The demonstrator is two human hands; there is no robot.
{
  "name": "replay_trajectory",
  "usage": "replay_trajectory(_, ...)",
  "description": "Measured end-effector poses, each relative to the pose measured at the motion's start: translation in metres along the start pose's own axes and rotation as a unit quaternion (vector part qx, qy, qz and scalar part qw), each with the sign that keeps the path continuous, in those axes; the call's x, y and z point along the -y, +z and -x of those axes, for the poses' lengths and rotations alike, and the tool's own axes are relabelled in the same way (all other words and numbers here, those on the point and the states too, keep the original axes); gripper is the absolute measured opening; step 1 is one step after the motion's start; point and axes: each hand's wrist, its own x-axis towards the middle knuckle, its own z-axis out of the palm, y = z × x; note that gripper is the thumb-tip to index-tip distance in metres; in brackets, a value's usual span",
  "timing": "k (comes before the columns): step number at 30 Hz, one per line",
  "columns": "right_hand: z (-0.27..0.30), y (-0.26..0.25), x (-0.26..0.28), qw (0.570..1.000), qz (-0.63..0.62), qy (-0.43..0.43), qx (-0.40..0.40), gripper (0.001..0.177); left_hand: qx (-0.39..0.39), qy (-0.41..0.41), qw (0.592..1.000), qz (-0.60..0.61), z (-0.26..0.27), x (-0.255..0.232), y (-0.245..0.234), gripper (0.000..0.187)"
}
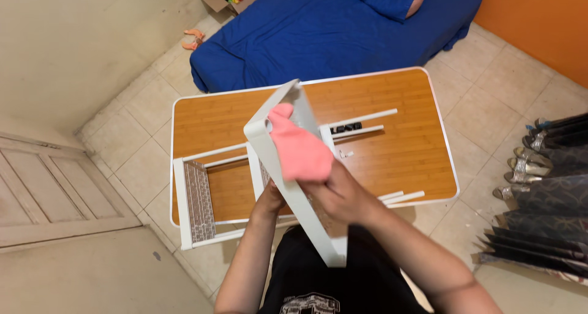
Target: The person assembles a white plastic shelving unit on a wooden table. They insert white rods into the frame, wipe the perforated shelf with a pink cloth, and attach black plastic feet to the rod ends.
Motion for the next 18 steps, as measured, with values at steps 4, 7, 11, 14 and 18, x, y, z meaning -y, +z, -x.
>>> replay_trajectory(4,-0.017,0.011,0.009,0.979,0.161,-0.118,-0.039,0.025,-0.08,0.052,0.993,0.076,-0.011,0.015,0.014,0.117)
replay_trajectory(7,0.004,0.02,0.011,0.974,0.214,-0.048,0.055,0.023,-0.105,0.018,0.983,0.152,-0.001,0.015,0.003,0.106)
replay_trajectory(11,0.04,0.01,0.007,0.898,0.296,0.2,0.258,0.018,-0.087,-0.024,0.976,0.197,0.012,0.02,-0.012,0.091)
replay_trajectory(14,0.055,0.004,0.001,0.885,0.275,0.22,0.306,0.016,-0.081,-0.038,0.974,0.209,0.012,0.018,-0.011,0.081)
replay_trajectory(18,0.037,0.0,-0.011,0.953,0.281,0.109,0.043,0.023,-0.052,-0.048,0.979,0.189,-0.004,-0.001,0.018,0.067)
